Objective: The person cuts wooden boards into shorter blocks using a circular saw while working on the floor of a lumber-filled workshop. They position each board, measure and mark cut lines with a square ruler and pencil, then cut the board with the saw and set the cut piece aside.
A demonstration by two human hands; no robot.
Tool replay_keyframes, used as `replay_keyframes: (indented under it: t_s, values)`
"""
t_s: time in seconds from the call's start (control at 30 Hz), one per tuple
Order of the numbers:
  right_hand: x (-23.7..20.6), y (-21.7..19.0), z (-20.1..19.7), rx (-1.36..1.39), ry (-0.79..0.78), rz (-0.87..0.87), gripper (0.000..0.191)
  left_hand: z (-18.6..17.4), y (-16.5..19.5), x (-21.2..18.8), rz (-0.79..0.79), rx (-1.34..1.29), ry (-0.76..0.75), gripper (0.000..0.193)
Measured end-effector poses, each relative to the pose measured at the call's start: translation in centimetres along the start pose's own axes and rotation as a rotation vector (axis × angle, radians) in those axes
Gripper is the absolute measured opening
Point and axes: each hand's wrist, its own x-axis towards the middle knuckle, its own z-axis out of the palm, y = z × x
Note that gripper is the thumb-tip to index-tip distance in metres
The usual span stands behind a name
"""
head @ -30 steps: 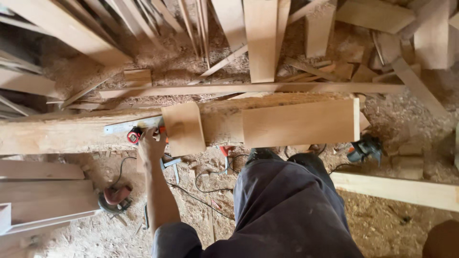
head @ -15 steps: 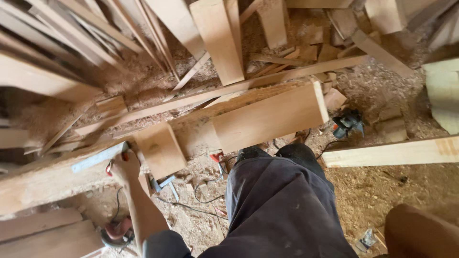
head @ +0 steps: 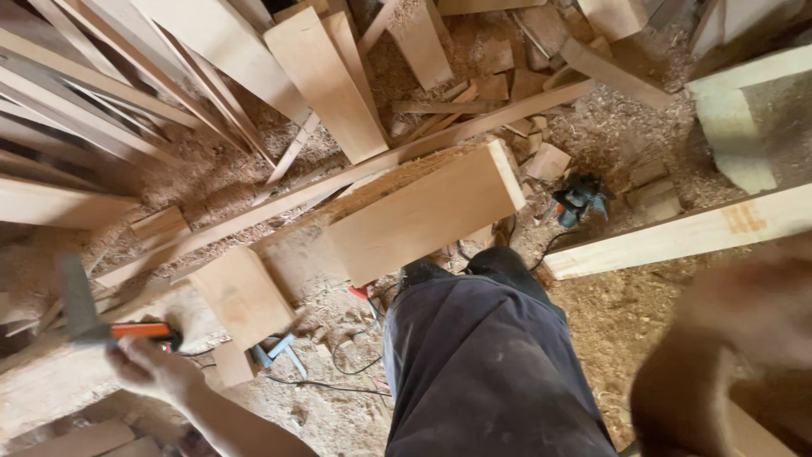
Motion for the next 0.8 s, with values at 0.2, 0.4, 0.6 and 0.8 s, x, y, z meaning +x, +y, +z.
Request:
replay_keyframes:
  t_s: [0.2,0.4,0.6,0.8]
  values:
    - [-7.8,6.0,5.0,-0.078,-0.872,0.259,0.012,4.4,-1.4,-7.5,-0.551,-0.628,-0.033,0.039]
    - [-13.5,7.6,4.3,0.013,-1.213,0.454,0.016,15.4,0.1,-22.2,-0.794,0.046,-0.085,0.035]
    - [-14.6,8.8,5.7,0.171,-1.302,0.564,0.02,21.0,4.0,-27.3,-0.795,0.052,-0.287,0.039]
    - [-14.7,9.6,8.1,0.307,-1.273,0.549,0.021,23.6,4.5,-26.9,-0.693,0.274,-0.28,0.045]
